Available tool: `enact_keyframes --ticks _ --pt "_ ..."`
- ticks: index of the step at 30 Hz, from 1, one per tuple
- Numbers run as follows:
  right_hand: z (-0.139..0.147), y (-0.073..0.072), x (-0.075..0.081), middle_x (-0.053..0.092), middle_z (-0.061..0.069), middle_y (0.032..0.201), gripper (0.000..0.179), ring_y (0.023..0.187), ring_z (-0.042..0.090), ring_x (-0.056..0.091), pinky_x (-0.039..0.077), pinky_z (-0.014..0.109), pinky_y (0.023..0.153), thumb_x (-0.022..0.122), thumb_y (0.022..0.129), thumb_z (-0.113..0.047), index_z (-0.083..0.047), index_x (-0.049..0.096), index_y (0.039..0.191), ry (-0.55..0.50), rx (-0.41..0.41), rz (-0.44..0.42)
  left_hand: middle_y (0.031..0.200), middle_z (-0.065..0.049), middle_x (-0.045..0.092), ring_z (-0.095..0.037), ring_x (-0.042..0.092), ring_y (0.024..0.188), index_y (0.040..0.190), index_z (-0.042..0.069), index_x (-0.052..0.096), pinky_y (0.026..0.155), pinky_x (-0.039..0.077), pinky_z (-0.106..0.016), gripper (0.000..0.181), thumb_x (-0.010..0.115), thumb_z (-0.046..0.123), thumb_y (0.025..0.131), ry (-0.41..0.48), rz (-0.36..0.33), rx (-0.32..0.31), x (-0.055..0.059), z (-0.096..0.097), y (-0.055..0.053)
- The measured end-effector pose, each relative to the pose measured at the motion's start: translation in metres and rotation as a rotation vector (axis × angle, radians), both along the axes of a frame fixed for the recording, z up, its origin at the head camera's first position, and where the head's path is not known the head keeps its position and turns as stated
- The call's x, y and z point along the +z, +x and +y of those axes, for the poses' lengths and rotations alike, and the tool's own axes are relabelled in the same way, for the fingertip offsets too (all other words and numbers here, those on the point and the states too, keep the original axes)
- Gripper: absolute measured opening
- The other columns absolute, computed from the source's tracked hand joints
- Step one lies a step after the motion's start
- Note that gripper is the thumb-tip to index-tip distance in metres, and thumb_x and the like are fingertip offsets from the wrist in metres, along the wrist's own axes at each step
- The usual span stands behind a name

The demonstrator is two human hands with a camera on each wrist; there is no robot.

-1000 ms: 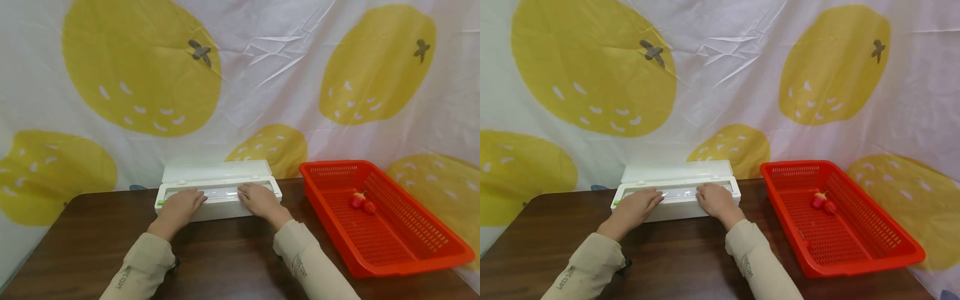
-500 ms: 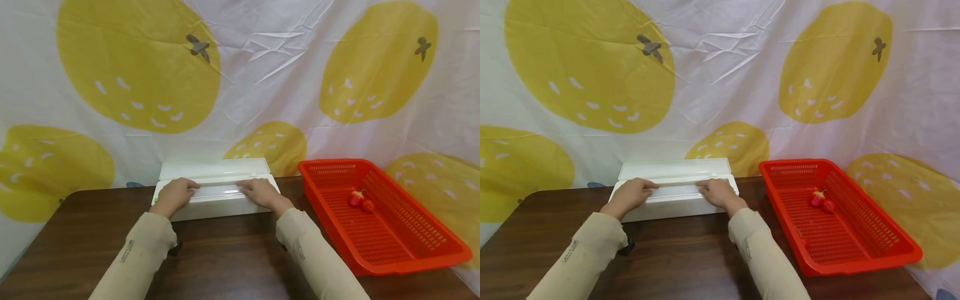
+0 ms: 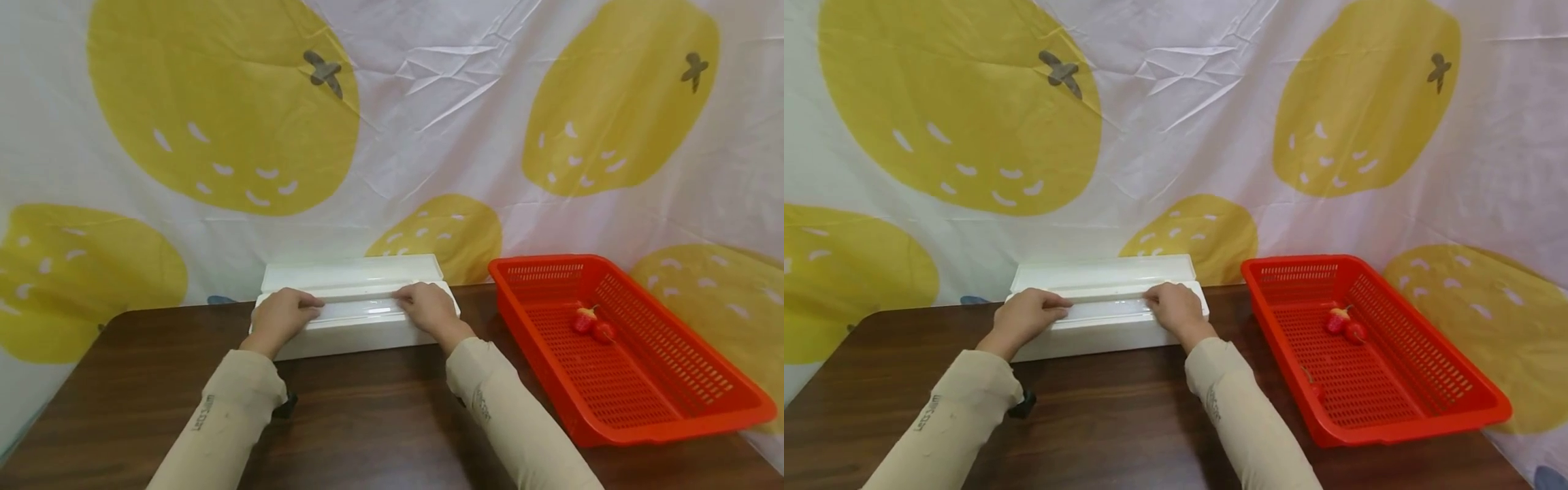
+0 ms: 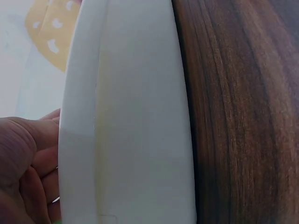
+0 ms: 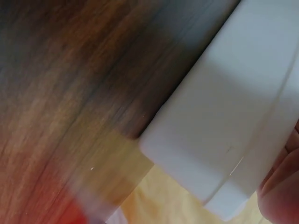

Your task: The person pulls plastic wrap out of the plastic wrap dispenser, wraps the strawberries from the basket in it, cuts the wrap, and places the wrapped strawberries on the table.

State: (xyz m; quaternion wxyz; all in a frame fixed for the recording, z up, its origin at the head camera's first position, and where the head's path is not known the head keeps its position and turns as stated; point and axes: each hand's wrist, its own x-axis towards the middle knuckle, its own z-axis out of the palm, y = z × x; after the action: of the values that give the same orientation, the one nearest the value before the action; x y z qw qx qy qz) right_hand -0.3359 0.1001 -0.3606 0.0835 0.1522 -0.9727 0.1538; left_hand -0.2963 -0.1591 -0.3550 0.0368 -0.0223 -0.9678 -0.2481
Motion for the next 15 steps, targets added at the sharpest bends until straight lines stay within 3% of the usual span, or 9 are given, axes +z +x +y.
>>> enact_keyframes --ticks 7,15 --pt "-0.001 -0.001 -0.004 0.074 -0.005 0.102 0.016 0.094 0.025 0.068 0.051 0.040 0.072 0.066 0.088 -0.033 -0.031 0.074 0.101 0.020 -0.006 0.091 0.116 -0.003 0.070 -0.028 0.061 0.106 0.101 0.025 0.075 0.088 0.039 -0.055 0.021 0.066 0.036 0.086 0.069 -0.030 0.058 -0.003 -0.006 -0.003" --pt "0.003 -0.001 -0.014 0.075 -0.005 0.094 0.014 0.085 0.025 0.069 0.051 0.041 0.066 0.064 0.089 -0.032 -0.032 0.075 0.099 0.035 0.001 0.221 0.112 -0.002 0.071 -0.024 0.063 0.099 0.099 0.025 0.075 0.082 0.042 -0.048 0.021 0.067 0.039 0.086 0.062 -0.010 0.049 -0.005 -0.006 -0.004"
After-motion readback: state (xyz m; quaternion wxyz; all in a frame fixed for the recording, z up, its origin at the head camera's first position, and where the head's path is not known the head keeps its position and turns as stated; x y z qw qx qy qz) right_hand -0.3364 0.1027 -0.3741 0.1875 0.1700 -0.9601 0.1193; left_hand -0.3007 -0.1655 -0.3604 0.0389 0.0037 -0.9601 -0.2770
